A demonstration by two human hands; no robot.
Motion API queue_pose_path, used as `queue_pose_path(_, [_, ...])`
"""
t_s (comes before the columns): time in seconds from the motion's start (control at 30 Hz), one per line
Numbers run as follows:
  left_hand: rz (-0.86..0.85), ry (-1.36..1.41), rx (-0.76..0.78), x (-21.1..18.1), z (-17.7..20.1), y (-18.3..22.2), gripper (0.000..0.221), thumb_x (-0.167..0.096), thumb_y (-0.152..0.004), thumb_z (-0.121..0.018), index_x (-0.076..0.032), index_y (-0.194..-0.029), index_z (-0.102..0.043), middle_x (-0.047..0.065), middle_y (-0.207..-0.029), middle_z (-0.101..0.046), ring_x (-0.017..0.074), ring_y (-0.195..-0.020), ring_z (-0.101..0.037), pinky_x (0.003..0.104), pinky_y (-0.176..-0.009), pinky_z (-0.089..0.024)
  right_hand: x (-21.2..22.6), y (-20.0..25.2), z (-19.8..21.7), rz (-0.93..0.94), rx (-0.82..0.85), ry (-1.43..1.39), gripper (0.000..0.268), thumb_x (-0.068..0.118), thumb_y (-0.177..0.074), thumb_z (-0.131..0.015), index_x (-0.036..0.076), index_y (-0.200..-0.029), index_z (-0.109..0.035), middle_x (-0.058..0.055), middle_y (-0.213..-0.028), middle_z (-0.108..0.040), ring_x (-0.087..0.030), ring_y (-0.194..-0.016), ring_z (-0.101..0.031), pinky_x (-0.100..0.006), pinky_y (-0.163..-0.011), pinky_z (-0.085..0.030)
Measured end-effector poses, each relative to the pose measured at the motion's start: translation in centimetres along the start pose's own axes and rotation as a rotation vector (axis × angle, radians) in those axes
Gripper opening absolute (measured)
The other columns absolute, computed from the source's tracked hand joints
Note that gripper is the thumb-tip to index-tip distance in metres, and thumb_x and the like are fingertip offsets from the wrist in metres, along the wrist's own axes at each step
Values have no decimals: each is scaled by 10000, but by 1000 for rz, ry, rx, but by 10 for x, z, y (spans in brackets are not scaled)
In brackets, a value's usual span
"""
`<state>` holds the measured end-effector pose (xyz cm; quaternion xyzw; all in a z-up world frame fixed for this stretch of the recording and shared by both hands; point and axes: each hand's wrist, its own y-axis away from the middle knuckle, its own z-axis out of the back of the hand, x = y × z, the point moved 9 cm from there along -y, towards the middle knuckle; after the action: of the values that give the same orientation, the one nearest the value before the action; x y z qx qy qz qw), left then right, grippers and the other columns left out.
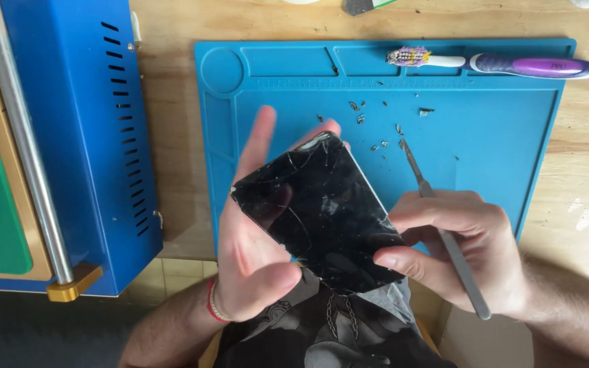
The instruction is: Scraping and cleaning adhesive residue from a mobile phone screen frame using a metal tool and a brush.
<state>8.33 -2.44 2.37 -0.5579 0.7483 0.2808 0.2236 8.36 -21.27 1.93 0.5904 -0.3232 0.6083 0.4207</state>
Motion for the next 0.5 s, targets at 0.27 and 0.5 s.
queue_pose_path(0.27, [14, -593, -254, 16, 9, 1, 87, -126, -985, -806, -41, -1007, -802, 82, -1061, -822, 180, -1020, -795, 336, -968, -688, 3, -4, 8, 112, -37, 286, 570, 493, -965, -576, -21, -1154, -731, -126, -1016, -806, -187, -795, -784, -295, -753, -645])
queue_pose_path(0.5, [67, -630, -428, 17, 27, 7, 216, -93, -939, -868, -107, -770, -735, -121, -801, -720, -14, -811, -573, 236, -700, -592, -11, 34, 41, 10, -419, -301, 492, 190, -1073, -461, -103, -1458, -554, -290, -1079, -778, -358, -950, -850, -386, -818, -748])
